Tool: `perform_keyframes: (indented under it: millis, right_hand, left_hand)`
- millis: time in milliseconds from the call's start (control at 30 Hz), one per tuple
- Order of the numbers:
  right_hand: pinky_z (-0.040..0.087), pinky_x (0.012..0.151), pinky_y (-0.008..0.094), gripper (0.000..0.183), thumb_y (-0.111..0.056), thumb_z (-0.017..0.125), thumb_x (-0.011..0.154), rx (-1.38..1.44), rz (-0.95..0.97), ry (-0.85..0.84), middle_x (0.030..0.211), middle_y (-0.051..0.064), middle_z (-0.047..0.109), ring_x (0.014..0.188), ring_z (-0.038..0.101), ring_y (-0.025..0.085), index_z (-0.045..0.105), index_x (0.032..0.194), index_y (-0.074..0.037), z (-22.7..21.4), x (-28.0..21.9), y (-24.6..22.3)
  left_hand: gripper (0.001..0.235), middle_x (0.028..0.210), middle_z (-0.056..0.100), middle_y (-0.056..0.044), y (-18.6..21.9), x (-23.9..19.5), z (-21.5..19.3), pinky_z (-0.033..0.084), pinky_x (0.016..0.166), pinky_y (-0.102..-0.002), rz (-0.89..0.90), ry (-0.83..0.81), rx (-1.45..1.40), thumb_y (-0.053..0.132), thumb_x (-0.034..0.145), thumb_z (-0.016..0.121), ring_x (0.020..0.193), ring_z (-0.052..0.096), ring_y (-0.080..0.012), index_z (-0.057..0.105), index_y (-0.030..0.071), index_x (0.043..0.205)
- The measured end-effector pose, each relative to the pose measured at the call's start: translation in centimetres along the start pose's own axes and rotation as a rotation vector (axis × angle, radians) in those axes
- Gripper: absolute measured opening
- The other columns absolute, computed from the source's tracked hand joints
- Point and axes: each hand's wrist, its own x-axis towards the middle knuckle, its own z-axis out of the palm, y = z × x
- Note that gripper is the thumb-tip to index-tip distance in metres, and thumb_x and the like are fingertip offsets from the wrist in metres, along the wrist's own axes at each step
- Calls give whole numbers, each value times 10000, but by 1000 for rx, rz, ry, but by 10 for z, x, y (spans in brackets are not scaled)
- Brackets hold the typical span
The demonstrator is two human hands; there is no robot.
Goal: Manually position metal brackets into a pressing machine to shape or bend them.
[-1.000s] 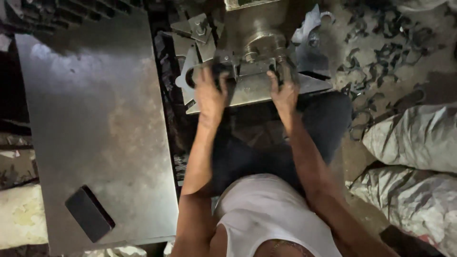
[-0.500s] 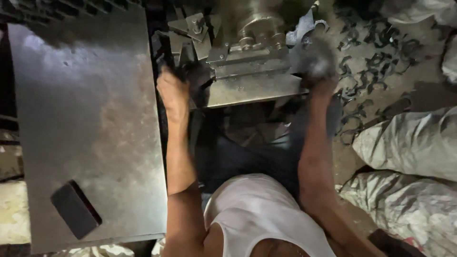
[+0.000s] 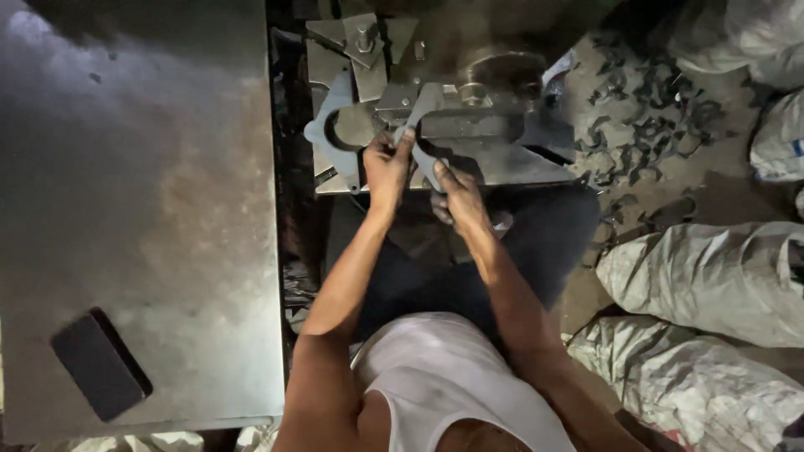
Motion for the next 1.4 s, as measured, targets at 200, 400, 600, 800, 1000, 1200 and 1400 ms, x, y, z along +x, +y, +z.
perform_keyframes:
  millis: [200,400,600,800,1000,1200,1400]
  right_hand:
    - [300,346,260,322,-358,593,1032,47,-17,-42,698,1,553,456,440,88,602,895,-66,4,13,-13]
    - [306,345,250,276,-319,635,1016,79,-49,-8,701,27,564,456,457,99,619,899,-69,7,12,-15]
    - [332,378,275,235,-317,642,1004,140,-26,0,756,39,625,492,490,114,631,940,-91,2,14,-24]
    - [425,427,298,517,-608,493,1033,124,269,54,623,4,440,529,605,198,564,905,-112,-14,-12,-63]
    - [443,509,289,510,-498,529,1077,66,-267,-135,822,40,697,659,647,148,679,1213,-31,-33,-23,-31]
    - [318,456,248,322,-361,568,1123,-31,-267,212,735,-37,487,564,382,74,712,1301,-134,-68,26,19]
    - [580,533,293,238,-237,528,1034,483,-538,-486,973,90,736,929,748,170,646,1096,-40,-41,-16,-14]
  left_hand:
    - [293,588,563,10,18,-4,2,352,441,-268,-15,50,146,288,994,689,470,467,-62,675,21,874]
    - [215,812,651,-59,-4,-31,-7,495,633,-317,399,20,306,222,1046,638,705,583,-154,653,8,1045]
    - [95,845,620,-172,-32,-32,-6,508,687,-389,604,19,432,92,1010,655,709,605,-321,632,7,1046]
    - [361,1303,491,-261,-16,-33,-6,482,965,-519,1025,88,623,93,979,636,1116,558,-492,487,13,1298]
    - [489,1378,505,-314,7,-10,4,530,831,-516,1026,-191,1020,87,892,728,990,624,-447,581,59,1357]
    - [353,1142,620,-183,12,25,-3,559,742,-425,1089,-109,998,-26,780,618,942,661,-365,580,48,1123]
    - [72,636,536,32,-13,15,-5,302,435,-240,49,-438,-37,93,1029,576,478,425,-65,623,57,989]
